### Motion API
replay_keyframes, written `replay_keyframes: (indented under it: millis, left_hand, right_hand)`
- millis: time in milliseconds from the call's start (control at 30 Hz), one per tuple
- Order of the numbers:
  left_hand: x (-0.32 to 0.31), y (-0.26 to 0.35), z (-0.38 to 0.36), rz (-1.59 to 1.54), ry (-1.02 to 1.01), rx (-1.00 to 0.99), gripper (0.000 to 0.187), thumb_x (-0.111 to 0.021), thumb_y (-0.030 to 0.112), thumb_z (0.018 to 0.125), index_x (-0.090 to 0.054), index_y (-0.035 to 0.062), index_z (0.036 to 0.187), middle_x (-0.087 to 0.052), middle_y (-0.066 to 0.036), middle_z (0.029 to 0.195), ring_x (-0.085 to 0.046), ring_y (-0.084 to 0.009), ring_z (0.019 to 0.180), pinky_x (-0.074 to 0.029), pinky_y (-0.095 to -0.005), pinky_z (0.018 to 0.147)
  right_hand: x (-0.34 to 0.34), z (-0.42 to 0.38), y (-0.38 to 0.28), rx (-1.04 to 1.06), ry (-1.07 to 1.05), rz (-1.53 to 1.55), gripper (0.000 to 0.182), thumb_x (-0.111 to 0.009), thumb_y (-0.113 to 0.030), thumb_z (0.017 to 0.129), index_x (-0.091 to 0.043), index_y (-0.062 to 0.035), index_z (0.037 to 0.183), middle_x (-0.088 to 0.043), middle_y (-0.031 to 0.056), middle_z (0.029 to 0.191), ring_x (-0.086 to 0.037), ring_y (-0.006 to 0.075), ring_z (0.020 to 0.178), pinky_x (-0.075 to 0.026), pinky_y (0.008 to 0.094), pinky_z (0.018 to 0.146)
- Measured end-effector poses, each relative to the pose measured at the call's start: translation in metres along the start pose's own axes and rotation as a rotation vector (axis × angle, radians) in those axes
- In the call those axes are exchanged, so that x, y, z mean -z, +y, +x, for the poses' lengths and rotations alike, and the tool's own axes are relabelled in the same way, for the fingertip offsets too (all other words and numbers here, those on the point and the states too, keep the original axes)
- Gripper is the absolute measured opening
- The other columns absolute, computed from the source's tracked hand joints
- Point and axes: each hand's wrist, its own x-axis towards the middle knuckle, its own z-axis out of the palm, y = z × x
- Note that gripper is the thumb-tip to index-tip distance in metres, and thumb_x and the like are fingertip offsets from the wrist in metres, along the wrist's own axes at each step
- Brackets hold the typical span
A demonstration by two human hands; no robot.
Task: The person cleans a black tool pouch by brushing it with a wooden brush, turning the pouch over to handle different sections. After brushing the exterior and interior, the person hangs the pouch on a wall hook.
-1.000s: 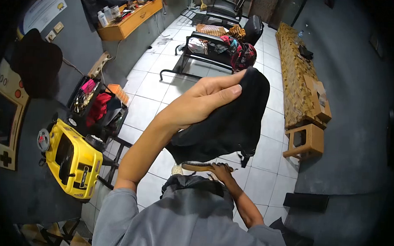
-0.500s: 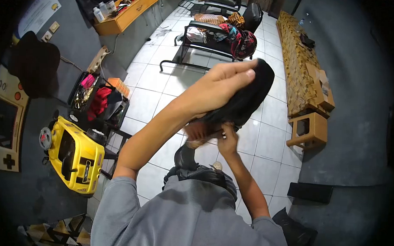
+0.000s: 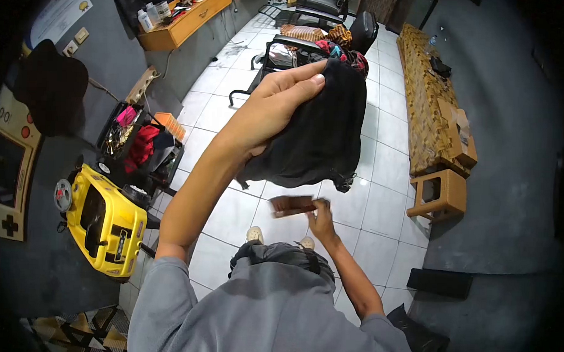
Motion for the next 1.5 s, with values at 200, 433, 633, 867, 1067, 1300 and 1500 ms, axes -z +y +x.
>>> replay_keyframes:
  millis: [200,433,633,867,1067,1300,1500]
  left_hand:
    - [-0.029,-0.004,-0.004,-0.076,-0.067,-0.026,0.043,-0.050,0.018,0.094,-0.044,-0.0038,0.131,-0.058,-0.011,0.119,-0.057,-0.0116,0.103,-0.045,-0.0234,0.091]
    - [-0.034,0.020,-0.023,-0.222,0.164,-0.115,0.041,-0.050,0.014,0.093,-0.044,-0.0054,0.129,-0.059,-0.012,0.116,-0.060,-0.0123,0.100,-0.046,-0.0236,0.090]
    - [-0.007,0.008,-0.021,-0.217,0.183,-0.100,0.041,-0.050,0.014,0.093,-0.045,-0.0050,0.129,-0.061,-0.011,0.114,-0.061,-0.0117,0.097,-0.047,-0.0229,0.087]
    - [-0.017,0.007,-0.027,-0.020,0.105,0.031,0.043,-0.052,0.018,0.093,-0.045,-0.0031,0.130,-0.060,-0.009,0.113,-0.058,-0.0098,0.098,-0.045,-0.0226,0.087]
    - [-0.037,0.008,-0.027,-0.043,0.104,-0.017,0.042,-0.049,0.016,0.094,-0.044,-0.0047,0.130,-0.060,-0.009,0.114,-0.058,-0.0098,0.100,-0.043,-0.0221,0.089]
    - [-0.025,0.018,-0.028,-0.233,0.304,-0.192,0.041,-0.047,0.012,0.094,-0.042,-0.0054,0.131,-0.063,-0.008,0.106,-0.061,-0.0074,0.088,-0.048,-0.0188,0.077]
    - [-0.005,0.019,-0.025,-0.156,0.324,-0.163,0.043,-0.048,0.012,0.094,-0.041,-0.0064,0.132,-0.061,-0.010,0.110,-0.060,-0.0094,0.093,-0.047,-0.0198,0.082]
  right_hand:
    - [-0.017,0.066,-0.012,-0.073,0.334,0.086,0.031,-0.054,-0.002,0.079,-0.052,0.0007,0.110,-0.058,0.0151,0.106,-0.056,0.0291,0.098,-0.044,0.0355,0.087]
    - [-0.069,-0.018,0.020,-0.078,-0.578,-0.362,0.029,-0.058,-0.027,0.085,-0.057,-0.0046,0.103,-0.060,0.0197,0.100,-0.058,0.0374,0.094,-0.042,0.0484,0.087]
    - [-0.040,-0.046,0.031,0.016,-0.612,-0.336,0.023,-0.058,-0.027,0.085,-0.057,-0.0051,0.092,-0.061,0.0115,0.077,-0.060,0.0299,0.080,-0.043,0.0378,0.077]
    - [0.016,0.051,-0.035,0.130,0.276,0.192,0.017,-0.056,-0.017,0.088,-0.049,-0.0019,0.084,-0.053,0.0115,0.079,-0.052,0.0234,0.077,-0.043,0.0342,0.071]
    - [0.001,0.077,-0.044,-0.092,0.093,0.520,0.022,-0.045,-0.013,0.091,-0.058,0.0020,0.098,-0.061,0.0154,0.095,-0.060,0.0260,0.084,-0.046,0.0350,0.077]
    - [-0.053,-0.047,0.033,-0.095,-0.722,-0.358,0.026,-0.057,-0.030,0.086,-0.061,-0.0050,0.094,-0.066,0.0165,0.081,-0.063,0.0375,0.072,-0.049,0.0472,0.071]
    - [-0.015,-0.070,0.037,-0.313,-0.494,-0.134,0.029,-0.064,-0.034,0.080,-0.061,-0.0051,0.083,-0.062,0.0145,0.069,-0.062,0.0344,0.067,-0.047,0.0440,0.063]
